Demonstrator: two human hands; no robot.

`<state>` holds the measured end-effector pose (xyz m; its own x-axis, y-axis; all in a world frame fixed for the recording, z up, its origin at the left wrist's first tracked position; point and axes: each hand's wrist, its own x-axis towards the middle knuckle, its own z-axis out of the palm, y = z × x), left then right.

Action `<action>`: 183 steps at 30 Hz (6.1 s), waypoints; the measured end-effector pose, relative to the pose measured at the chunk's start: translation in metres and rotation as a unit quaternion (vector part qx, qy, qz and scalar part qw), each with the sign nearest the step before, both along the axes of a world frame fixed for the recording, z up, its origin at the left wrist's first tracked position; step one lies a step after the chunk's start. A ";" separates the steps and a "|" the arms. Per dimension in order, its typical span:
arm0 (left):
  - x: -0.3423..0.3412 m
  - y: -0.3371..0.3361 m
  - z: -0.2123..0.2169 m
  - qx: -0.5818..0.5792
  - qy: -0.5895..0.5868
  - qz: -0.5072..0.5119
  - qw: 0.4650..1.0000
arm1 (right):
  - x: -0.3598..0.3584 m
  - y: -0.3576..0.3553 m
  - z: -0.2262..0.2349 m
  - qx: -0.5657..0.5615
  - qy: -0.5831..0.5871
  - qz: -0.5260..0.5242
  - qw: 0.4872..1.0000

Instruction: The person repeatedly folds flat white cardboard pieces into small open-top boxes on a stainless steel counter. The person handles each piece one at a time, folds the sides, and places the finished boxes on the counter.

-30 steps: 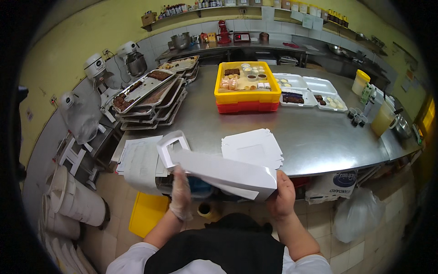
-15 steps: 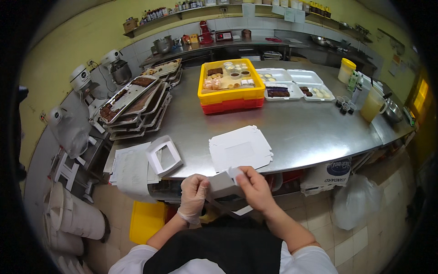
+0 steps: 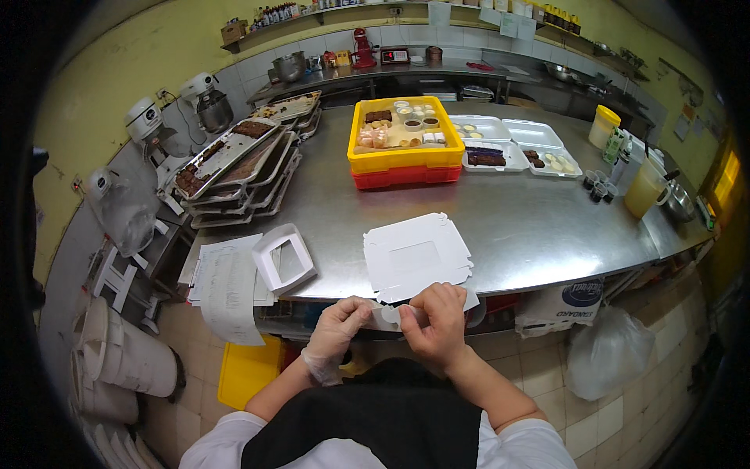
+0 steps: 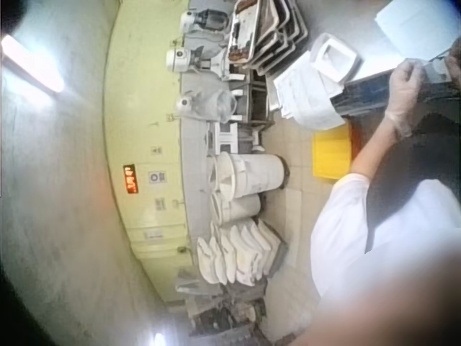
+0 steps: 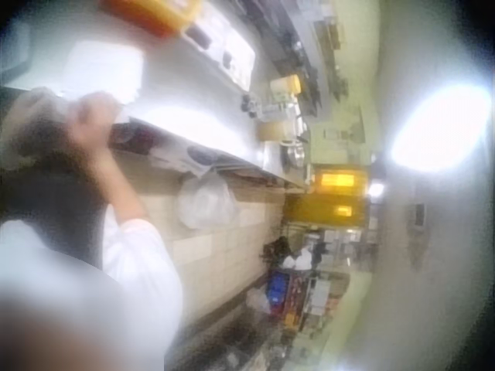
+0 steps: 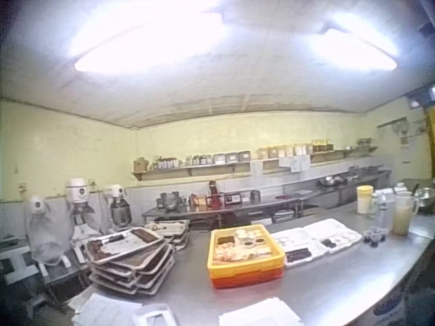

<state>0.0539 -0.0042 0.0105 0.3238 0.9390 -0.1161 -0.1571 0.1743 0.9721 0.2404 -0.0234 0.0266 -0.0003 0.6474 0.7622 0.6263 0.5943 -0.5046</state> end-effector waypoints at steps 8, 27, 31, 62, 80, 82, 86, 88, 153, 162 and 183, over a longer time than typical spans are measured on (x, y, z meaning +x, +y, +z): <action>-0.004 0.001 0.008 0.351 0.325 0.056 0.876 | 0.003 0.000 -0.010 0.078 -0.140 -0.058 0.985; -0.001 -0.005 -0.011 0.644 0.186 0.241 0.702 | 0.014 -0.020 -0.026 -0.256 0.051 0.102 0.960; -0.012 0.000 -0.007 0.665 -0.020 0.314 0.678 | 0.017 -0.029 -0.027 -0.245 0.115 0.142 0.952; -0.018 -0.015 -0.014 0.556 0.191 0.121 0.800 | -0.016 -0.031 0.003 -0.230 -0.003 0.089 0.969; -0.018 -0.015 0.002 0.627 0.215 0.151 0.733 | -0.017 -0.032 0.020 -0.220 -0.065 0.135 0.964; -0.023 -0.011 0.007 0.670 0.271 0.078 0.687 | -0.017 -0.030 0.018 -0.209 -0.084 0.116 0.967; -0.025 0.000 0.012 0.656 0.239 -0.088 0.710 | -0.015 -0.029 0.014 -0.229 -0.131 0.125 0.956; -0.021 0.003 0.010 0.662 0.218 -0.120 0.707 | -0.016 -0.029 0.009 -0.242 -0.147 0.135 0.949; 0.269 -0.096 0.007 0.121 -0.127 -0.208 0.962 | 0.304 -0.202 -0.003 -0.251 0.294 0.084 0.918; 0.313 -0.162 -0.063 0.306 -0.090 0.153 0.935 | 0.267 -0.172 -0.069 0.080 0.137 -0.105 0.982; 0.286 -0.176 -0.008 0.203 0.043 -0.155 0.966 | 0.356 -0.246 -0.025 0.083 0.329 -0.178 0.924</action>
